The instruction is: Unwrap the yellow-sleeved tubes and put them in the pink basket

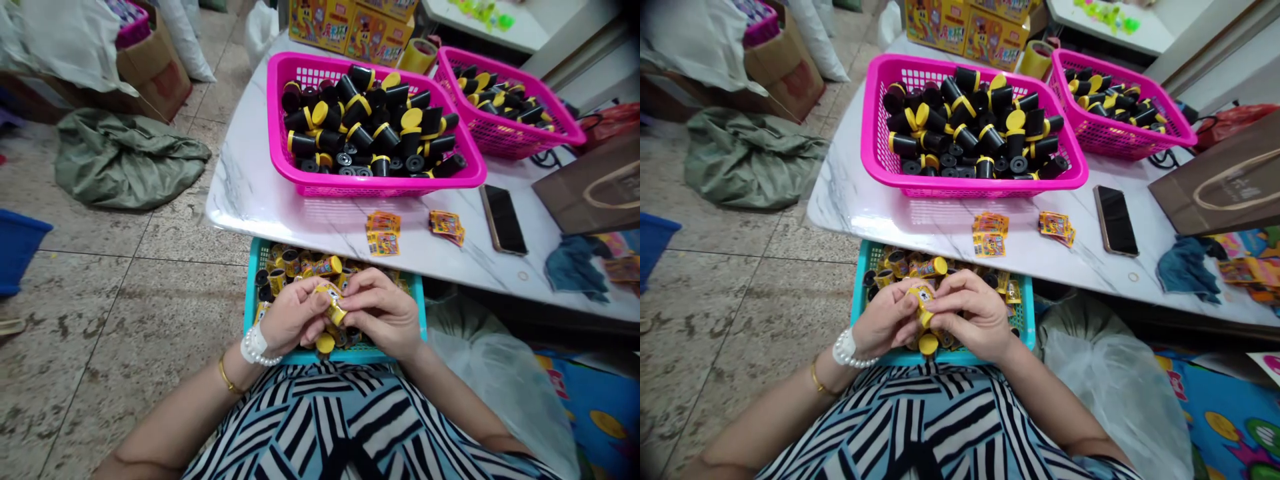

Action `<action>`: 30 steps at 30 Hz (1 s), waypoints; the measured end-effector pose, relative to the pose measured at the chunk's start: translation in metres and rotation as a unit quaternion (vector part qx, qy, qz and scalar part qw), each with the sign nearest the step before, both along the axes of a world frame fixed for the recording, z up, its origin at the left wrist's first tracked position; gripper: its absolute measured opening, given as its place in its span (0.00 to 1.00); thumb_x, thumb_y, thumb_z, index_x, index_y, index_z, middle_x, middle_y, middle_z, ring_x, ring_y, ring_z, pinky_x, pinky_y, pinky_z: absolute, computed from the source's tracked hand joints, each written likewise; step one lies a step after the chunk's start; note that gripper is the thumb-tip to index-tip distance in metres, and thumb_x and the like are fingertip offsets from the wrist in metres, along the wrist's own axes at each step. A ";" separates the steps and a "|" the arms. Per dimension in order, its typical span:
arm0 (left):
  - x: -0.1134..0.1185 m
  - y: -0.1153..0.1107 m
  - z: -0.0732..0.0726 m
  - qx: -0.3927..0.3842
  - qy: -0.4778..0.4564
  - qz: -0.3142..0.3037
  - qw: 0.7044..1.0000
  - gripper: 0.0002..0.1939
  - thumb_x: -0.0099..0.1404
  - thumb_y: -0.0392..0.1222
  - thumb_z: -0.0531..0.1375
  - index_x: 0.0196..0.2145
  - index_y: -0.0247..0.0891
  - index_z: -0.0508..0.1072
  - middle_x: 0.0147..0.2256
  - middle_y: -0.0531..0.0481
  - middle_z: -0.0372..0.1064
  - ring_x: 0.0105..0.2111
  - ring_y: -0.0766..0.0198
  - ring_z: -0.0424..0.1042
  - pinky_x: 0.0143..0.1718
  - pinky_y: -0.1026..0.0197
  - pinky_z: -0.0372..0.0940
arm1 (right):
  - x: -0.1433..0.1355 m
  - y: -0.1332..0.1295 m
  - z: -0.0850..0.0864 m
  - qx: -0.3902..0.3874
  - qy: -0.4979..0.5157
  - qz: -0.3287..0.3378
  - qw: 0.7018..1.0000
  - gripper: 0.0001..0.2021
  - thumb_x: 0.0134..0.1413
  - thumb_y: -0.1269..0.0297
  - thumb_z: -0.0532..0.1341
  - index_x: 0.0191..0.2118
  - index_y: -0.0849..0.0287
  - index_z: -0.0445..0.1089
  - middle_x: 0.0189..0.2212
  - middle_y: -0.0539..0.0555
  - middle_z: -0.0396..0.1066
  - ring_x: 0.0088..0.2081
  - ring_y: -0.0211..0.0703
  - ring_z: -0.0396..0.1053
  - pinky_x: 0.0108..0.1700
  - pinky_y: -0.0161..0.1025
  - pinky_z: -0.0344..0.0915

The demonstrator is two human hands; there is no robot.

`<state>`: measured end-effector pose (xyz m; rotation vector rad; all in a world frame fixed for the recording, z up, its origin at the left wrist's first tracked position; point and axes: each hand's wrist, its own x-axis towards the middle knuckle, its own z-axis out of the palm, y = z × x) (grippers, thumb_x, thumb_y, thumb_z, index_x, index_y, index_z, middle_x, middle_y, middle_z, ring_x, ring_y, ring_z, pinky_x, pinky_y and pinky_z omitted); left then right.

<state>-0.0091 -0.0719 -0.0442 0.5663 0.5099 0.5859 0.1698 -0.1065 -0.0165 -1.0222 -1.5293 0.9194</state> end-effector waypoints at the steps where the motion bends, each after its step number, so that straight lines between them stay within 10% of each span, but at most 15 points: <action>1: 0.000 -0.001 0.001 -0.008 -0.006 0.008 1.000 0.23 0.59 0.58 0.67 0.36 0.36 0.67 0.18 0.59 0.66 0.08 0.78 0.50 0.08 0.74 0.49 | -0.001 -0.002 0.000 -0.006 -0.003 -0.003 1.000 0.13 0.52 0.67 0.71 0.45 0.48 0.80 0.37 0.53 0.72 0.39 0.42 0.73 0.41 0.40 0.73; 7: 0.003 0.005 0.012 -0.050 -0.038 -0.023 0.998 0.22 0.57 0.55 0.70 0.36 0.36 0.68 0.20 0.57 0.69 0.08 0.78 0.53 0.08 0.75 0.49 | -0.006 -0.009 -0.003 -0.034 0.110 -0.089 0.989 0.08 0.53 0.67 0.70 0.39 0.47 0.80 0.34 0.51 0.68 0.27 0.36 0.71 0.23 0.34 0.72; 14: 0.014 0.001 0.022 -0.047 0.036 0.011 0.998 0.25 0.57 0.62 0.67 0.30 0.35 0.67 0.17 0.59 0.66 0.08 0.79 0.52 0.08 0.74 0.49 | 0.003 -0.003 0.002 0.027 -0.003 -0.067 0.997 0.15 0.53 0.73 0.69 0.44 0.47 0.80 0.34 0.51 0.70 0.35 0.39 0.71 0.36 0.38 0.71; 30: 0.009 0.003 0.020 -0.047 0.067 -0.086 0.993 0.25 0.56 0.60 0.68 0.33 0.38 0.64 0.15 0.59 0.67 0.06 0.78 0.50 0.05 0.75 0.45 | -0.001 -0.013 -0.002 0.073 -0.063 -0.129 0.987 0.09 0.51 0.73 0.70 0.37 0.52 0.80 0.27 0.49 0.71 0.27 0.37 0.69 0.30 0.35 0.70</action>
